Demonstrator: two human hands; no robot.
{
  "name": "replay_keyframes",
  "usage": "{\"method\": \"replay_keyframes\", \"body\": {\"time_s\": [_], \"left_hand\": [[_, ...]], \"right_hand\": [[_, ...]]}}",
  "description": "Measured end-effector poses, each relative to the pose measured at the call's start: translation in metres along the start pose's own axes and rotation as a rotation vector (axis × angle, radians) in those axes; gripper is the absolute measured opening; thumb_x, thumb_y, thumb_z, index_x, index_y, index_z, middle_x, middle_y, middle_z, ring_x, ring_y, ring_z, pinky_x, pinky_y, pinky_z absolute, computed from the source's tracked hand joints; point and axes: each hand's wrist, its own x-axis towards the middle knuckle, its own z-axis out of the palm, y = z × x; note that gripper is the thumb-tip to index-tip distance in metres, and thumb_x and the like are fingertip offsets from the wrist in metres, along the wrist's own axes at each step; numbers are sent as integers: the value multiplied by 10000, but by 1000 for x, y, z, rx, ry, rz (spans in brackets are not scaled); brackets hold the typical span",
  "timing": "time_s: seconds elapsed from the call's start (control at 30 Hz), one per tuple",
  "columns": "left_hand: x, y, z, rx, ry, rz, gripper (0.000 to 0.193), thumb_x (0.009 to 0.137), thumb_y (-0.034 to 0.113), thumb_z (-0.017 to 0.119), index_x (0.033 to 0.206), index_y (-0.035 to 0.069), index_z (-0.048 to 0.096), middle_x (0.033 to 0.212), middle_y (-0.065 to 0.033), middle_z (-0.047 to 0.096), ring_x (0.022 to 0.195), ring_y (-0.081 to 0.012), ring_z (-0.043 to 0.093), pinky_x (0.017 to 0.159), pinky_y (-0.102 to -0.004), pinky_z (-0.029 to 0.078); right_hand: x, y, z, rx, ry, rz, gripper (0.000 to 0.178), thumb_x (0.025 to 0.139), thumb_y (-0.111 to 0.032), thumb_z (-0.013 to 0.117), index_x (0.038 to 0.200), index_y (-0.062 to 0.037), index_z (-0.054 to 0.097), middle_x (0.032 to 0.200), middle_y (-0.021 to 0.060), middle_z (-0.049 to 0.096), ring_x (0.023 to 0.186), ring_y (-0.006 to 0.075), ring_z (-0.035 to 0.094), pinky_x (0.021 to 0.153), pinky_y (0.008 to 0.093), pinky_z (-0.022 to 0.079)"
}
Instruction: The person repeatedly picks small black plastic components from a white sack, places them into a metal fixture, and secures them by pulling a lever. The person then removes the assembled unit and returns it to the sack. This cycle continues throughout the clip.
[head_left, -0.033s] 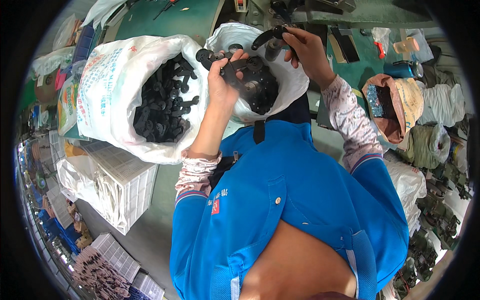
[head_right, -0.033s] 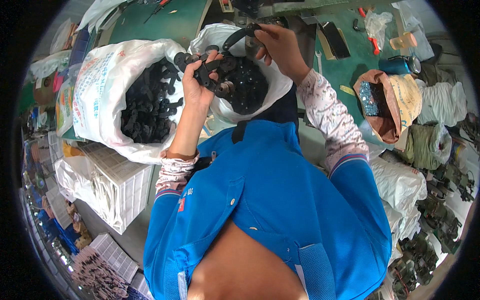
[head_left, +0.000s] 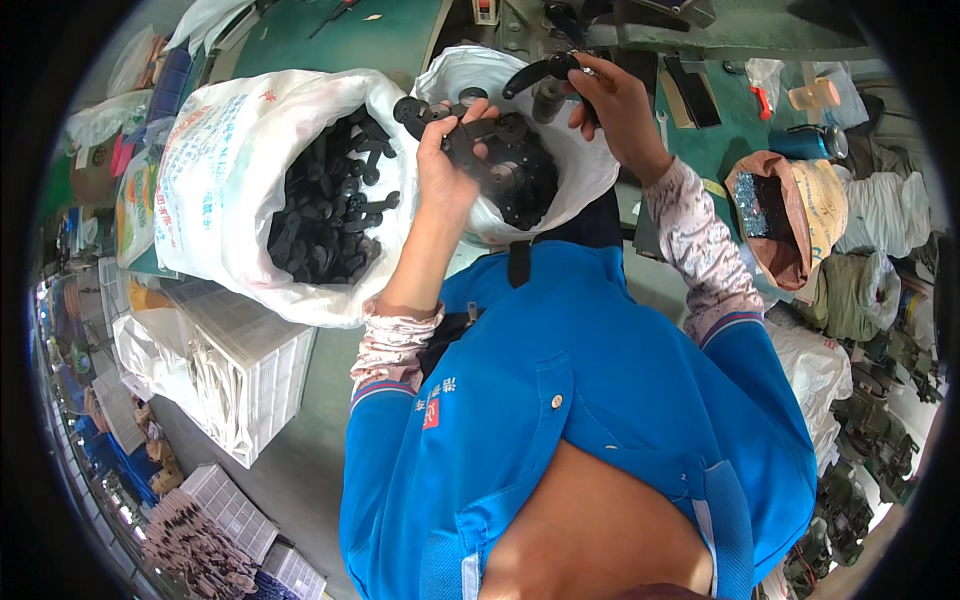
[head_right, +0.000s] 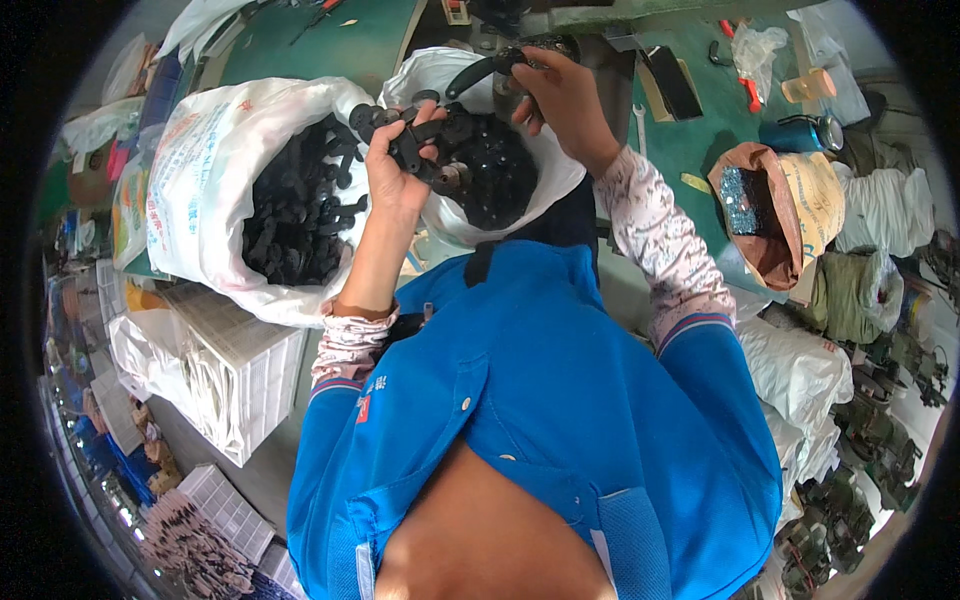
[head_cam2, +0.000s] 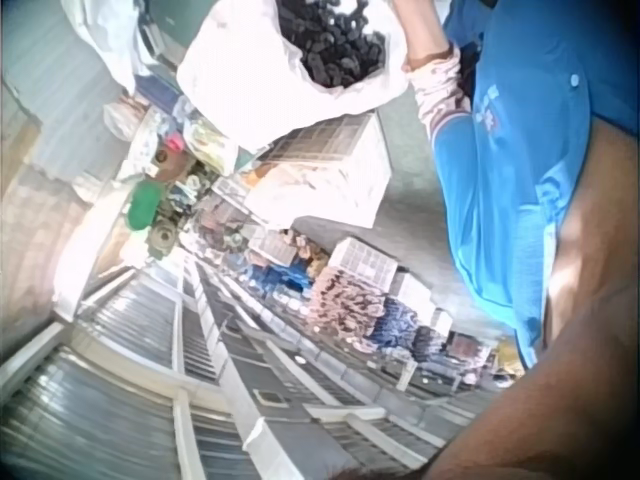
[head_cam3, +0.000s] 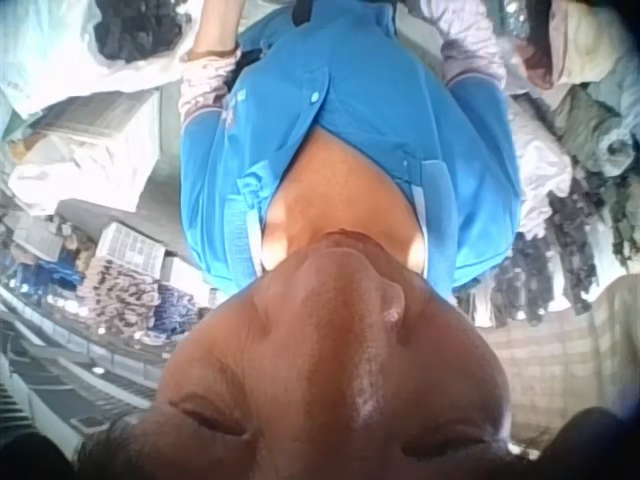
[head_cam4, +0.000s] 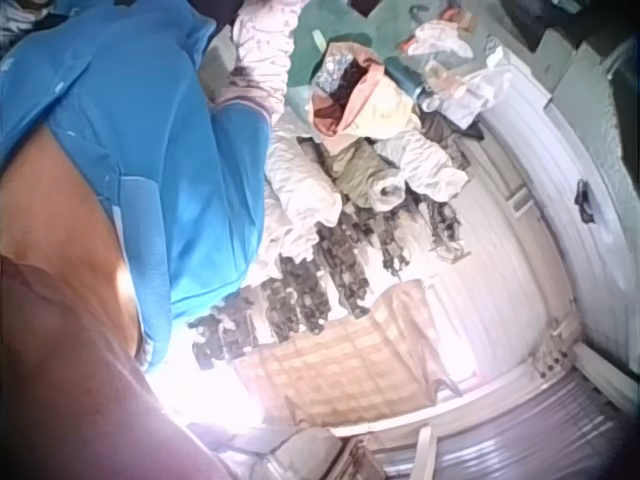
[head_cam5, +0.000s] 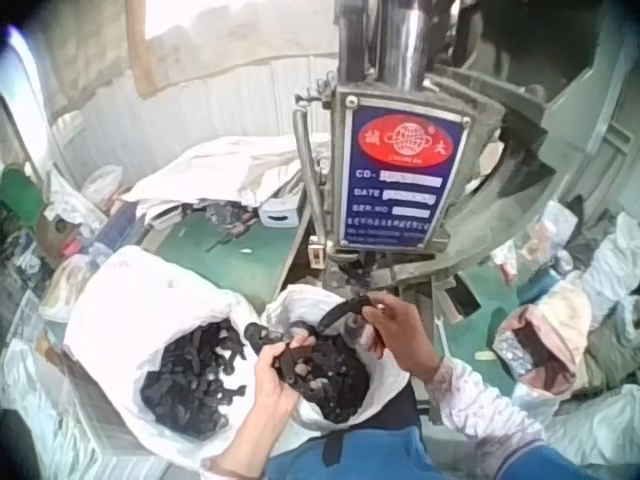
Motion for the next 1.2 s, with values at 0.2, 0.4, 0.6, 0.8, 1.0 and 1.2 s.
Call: {"method": "replay_keyframes", "body": {"time_s": [0.2,0.4,0.6,0.8,1.0,1.2], "left_hand": [[1,-3,4,-41,21,24,333,816,123,500,1131,131,393,1159,-233,567,1036,-308,581,579,-272,444],[2,-7,6,-59,79,20,291,802,136,516,1083,132,442,1132,-215,586,973,-292,599,558,-265,443],[2,-4,-8,-138,114,-2,231,797,119,520,1024,99,481,1077,-207,599,891,-283,609,477,-247,463],[-8,-3,-5,38,44,11,272,814,151,515,1071,100,438,1014,-213,616,885,-299,620,456,-244,457],[-30,-17,12,215,-93,91,331,835,162,487,1141,92,385,964,-203,630,872,-298,624,476,-246,422],[-40,-20,15,211,-161,147,334,838,159,481,1144,71,380,960,-206,639,875,-287,631,481,-248,425]], "right_hand": [[-65,33,35,96,-263,275,352,859,-263,650,1076,3,573,946,63,614,789,125,614,598,236,501],[-74,46,49,222,-187,181,181,838,-182,673,869,-19,600,784,26,621,674,73,561,597,208,448],[-98,41,35,134,-190,168,131,821,-128,651,826,-21,575,840,28,621,713,60,540,628,214,437],[-102,20,26,53,52,-129,82,829,-15,547,903,-11,512,964,88,587,901,149,571,863,296,431],[-96,25,43,212,12,-10,276,922,-146,558,1164,-12,549,912,50,589,801,110,610,669,232,521],[-93,29,46,269,10,78,340,923,-158,547,1232,-16,530,952,76,628,800,132,640,660,238,519]]}}
